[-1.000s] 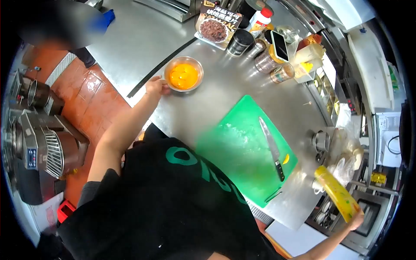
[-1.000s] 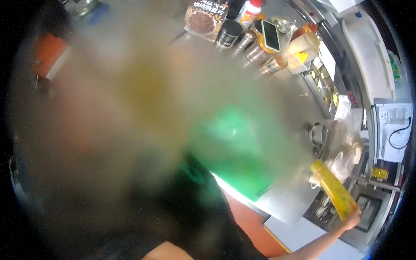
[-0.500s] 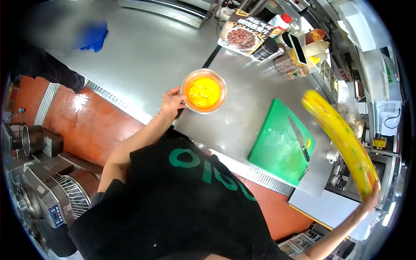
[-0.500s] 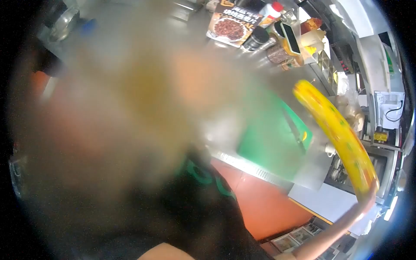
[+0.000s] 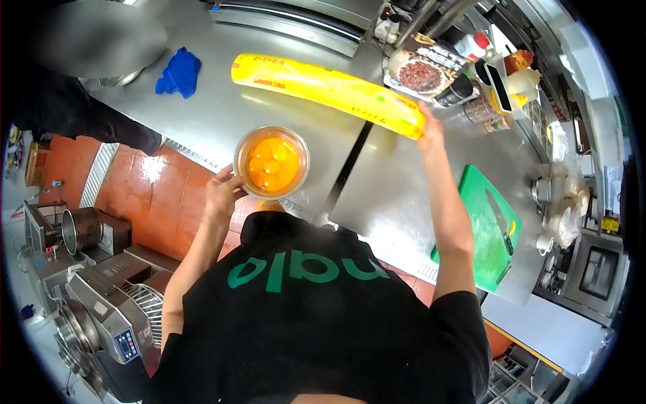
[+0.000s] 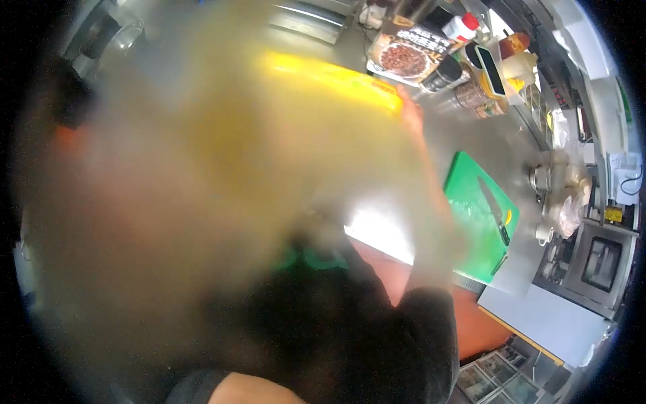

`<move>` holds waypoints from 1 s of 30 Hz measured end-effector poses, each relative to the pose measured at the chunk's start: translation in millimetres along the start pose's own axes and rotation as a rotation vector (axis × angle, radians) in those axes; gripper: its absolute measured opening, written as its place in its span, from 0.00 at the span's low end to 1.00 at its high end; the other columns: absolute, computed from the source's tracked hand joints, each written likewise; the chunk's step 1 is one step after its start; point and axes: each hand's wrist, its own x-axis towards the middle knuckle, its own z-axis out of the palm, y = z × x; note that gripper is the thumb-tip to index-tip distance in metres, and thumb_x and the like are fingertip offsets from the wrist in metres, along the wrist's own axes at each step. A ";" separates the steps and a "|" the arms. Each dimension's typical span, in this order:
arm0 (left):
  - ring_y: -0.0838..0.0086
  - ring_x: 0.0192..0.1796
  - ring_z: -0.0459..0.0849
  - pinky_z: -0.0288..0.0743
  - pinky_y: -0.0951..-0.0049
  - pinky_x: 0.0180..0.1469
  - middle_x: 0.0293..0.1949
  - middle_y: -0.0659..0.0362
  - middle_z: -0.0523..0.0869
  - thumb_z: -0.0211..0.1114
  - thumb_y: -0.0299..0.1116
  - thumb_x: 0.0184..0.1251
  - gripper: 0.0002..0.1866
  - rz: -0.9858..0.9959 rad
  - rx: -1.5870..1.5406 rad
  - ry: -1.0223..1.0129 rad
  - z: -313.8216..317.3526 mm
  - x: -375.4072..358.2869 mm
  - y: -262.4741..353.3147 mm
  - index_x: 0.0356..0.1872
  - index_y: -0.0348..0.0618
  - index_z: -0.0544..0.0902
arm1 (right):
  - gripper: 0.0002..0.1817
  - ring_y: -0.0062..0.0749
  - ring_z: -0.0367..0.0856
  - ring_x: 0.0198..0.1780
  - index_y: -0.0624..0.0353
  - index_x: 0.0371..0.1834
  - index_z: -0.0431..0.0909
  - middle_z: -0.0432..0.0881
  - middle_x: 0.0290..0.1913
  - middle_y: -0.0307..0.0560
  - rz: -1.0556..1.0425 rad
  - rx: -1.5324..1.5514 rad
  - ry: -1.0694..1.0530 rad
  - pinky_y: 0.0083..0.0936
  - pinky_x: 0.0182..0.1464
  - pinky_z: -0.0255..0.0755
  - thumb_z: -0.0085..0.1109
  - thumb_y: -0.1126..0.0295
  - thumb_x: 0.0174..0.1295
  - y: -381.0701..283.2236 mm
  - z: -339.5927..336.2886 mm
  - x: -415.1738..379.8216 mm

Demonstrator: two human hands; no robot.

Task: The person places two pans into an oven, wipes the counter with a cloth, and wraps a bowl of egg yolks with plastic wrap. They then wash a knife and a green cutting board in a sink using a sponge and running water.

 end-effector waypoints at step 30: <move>0.61 0.49 0.74 0.62 0.63 0.57 0.45 0.56 0.80 0.72 0.29 0.36 0.20 1.207 1.092 -0.458 71.4 255.7 148.6 0.38 0.41 0.82 | 0.05 0.28 0.76 0.33 0.62 0.31 0.73 0.77 0.29 0.44 -0.287 0.455 -0.026 0.22 0.40 0.71 0.48 0.74 0.61 -23.0 150.7 -25.9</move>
